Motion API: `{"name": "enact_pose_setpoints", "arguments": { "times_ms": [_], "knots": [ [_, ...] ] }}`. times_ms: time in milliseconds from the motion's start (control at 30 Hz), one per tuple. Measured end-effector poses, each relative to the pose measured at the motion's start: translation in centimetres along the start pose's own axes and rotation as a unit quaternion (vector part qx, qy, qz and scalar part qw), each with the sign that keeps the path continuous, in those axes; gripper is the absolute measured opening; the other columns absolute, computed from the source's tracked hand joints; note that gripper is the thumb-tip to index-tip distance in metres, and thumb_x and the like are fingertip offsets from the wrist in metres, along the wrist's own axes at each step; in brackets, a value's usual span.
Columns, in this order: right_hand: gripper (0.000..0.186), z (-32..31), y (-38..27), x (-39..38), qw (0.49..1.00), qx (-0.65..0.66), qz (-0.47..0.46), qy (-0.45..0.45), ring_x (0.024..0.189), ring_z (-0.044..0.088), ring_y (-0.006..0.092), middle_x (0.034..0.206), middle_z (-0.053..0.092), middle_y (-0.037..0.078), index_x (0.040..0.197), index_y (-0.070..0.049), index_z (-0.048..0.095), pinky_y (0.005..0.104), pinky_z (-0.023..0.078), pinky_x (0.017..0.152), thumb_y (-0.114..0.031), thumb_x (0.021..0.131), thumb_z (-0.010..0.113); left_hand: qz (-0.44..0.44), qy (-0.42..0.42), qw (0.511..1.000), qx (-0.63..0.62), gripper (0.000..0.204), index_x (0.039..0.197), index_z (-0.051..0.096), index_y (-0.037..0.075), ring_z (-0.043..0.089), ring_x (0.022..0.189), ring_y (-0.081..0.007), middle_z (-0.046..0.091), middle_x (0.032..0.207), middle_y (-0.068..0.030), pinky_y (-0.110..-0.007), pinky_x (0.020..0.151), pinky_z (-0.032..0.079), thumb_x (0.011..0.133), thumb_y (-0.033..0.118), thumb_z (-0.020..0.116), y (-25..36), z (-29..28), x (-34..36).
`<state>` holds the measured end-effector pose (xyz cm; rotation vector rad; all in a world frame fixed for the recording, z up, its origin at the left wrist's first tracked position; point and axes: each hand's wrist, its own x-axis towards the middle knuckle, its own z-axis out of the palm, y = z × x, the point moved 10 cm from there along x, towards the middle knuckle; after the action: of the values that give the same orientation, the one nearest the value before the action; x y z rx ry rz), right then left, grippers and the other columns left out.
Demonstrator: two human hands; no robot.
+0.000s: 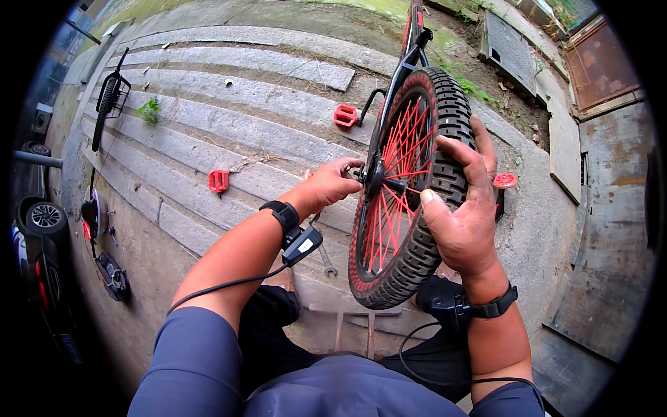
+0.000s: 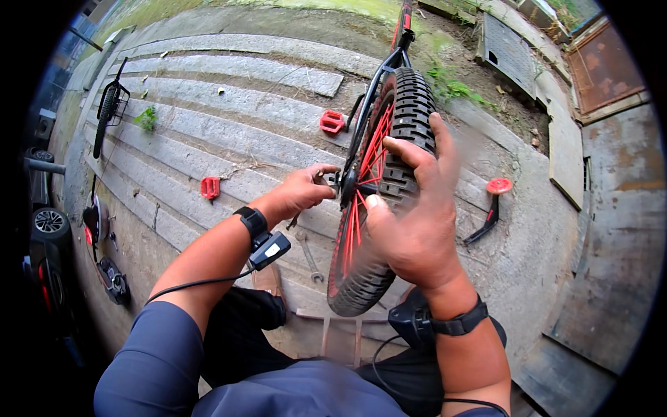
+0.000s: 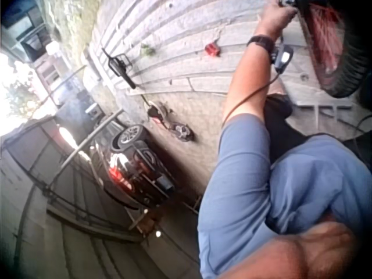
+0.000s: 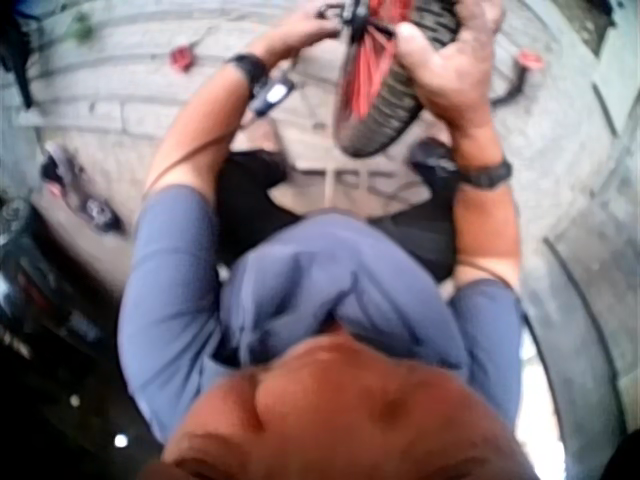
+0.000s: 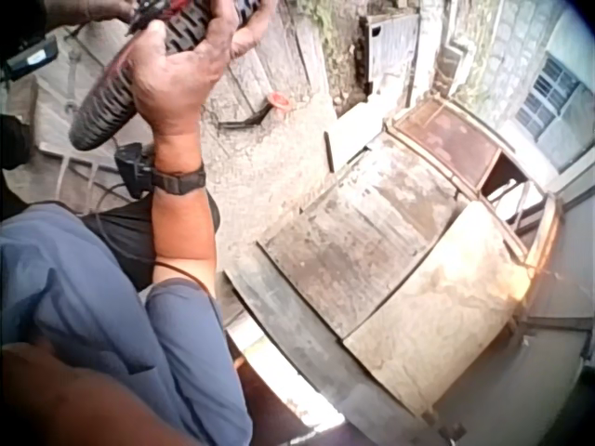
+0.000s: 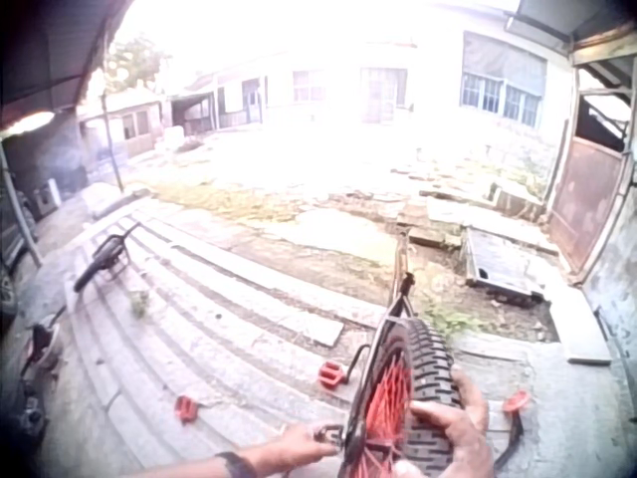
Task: The person uses a wrench to tighten the axle nuts on the rear wheel of a bicycle. They then use a screwdriver to adjust the chain tension on the rear derailleur. The bicycle is positioned upside down on a concrete surface during the repair.
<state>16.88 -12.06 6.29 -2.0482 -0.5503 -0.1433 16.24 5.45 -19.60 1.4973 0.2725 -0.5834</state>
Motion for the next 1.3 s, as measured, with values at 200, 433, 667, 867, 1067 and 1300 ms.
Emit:
{"name": "enact_pose_setpoints", "arguments": {
  "times_ms": [200,433,667,867,1067,1300],
  "knots": [
    [0.055,-1.2,0.6,-0.5,1.0,0.002,-0.002,0.008,0.142,0.034,0.0379,0.15,0.03,0.03,0.125,-0.004,0.058,0.0419,0.033,0.113,-0.009,0.07,0.067,0.036,0.027,0.984,0.171,0.057,0.138,0.056,0.013,0.057,0.073,-0.0125,0.062,0.081,-0.0022,-0.03,0.067,0.049,0.086,0.024,0.077,1.9,1.1,-0.6],
    [0.057,-1.7,0.8,-0.7,1.0,-0.015,-0.012,0.001,0.141,0.034,0.0389,0.15,0.03,0.03,0.125,-0.005,0.058,0.0419,0.034,0.112,-0.012,0.07,0.068,0.11,0.072,0.924,0.359,0.052,0.133,0.058,0.013,0.067,0.083,-0.0272,0.069,0.091,-0.0148,-0.039,0.077,0.052,0.087,0.029,0.075,1.9,0.8,0.2],
    [0.057,-1.7,1.0,-0.7,1.0,-0.009,0.001,0.006,0.141,0.035,0.0395,0.15,0.029,0.03,0.126,-0.007,0.058,0.0422,0.036,0.112,-0.01,0.069,0.068,0.137,0.067,0.895,0.42,0.045,0.125,0.059,0.01,0.068,0.094,-0.0358,0.07,0.099,-0.0197,-0.044,0.079,0.052,0.085,0.024,0.074,3.1,1.3,0.4],
    [0.057,-1.8,1.1,-0.8,1.0,0.011,0.008,0.008,0.14,0.036,0.0398,0.15,0.029,0.03,0.125,-0.007,0.058,0.0422,0.037,0.111,-0.009,0.069,0.068,0.154,0.041,0.887,0.433,0.046,0.127,0.057,0.011,0.066,0.096,-0.0382,0.07,0.099,-0.02,-0.043,0.08,0.052,0.086,0.023,0.073,2.8,1.1,0.5],
    [0.056,-1.7,1.0,-0.7,1.0,-0.017,-0.001,0.009,0.137,0.04,0.0382,0.151,0.029,0.028,0.124,-0.009,0.06,0.0415,0.038,0.11,-0.009,0.069,0.069,0.134,0.063,0.879,0.454,0.04,0.123,0.059,0.012,0.068,0.093,-0.0362,0.071,0.094,-0.0162,-0.052,0.095,0.044,0.086,0.022,0.068,2.6,1.8,0.6],
    [0.056,-1.5,0.8,-0.6,1.0,0.021,0.004,0.017,0.128,0.05,0.0362,0.152,0.027,0.026,0.124,-0.01,0.06,0.0401,0.045,0.105,-0.007,0.069,0.069,0.162,0.088,0.848,0.496,0.036,0.117,0.059,0.01,0.068,0.089,-0.0365,0.072,0.088,-0.0165,-0.054,0.102,0.04,0.084,0.021,0.068,2.4,1.7,1.0]
  ]
}}
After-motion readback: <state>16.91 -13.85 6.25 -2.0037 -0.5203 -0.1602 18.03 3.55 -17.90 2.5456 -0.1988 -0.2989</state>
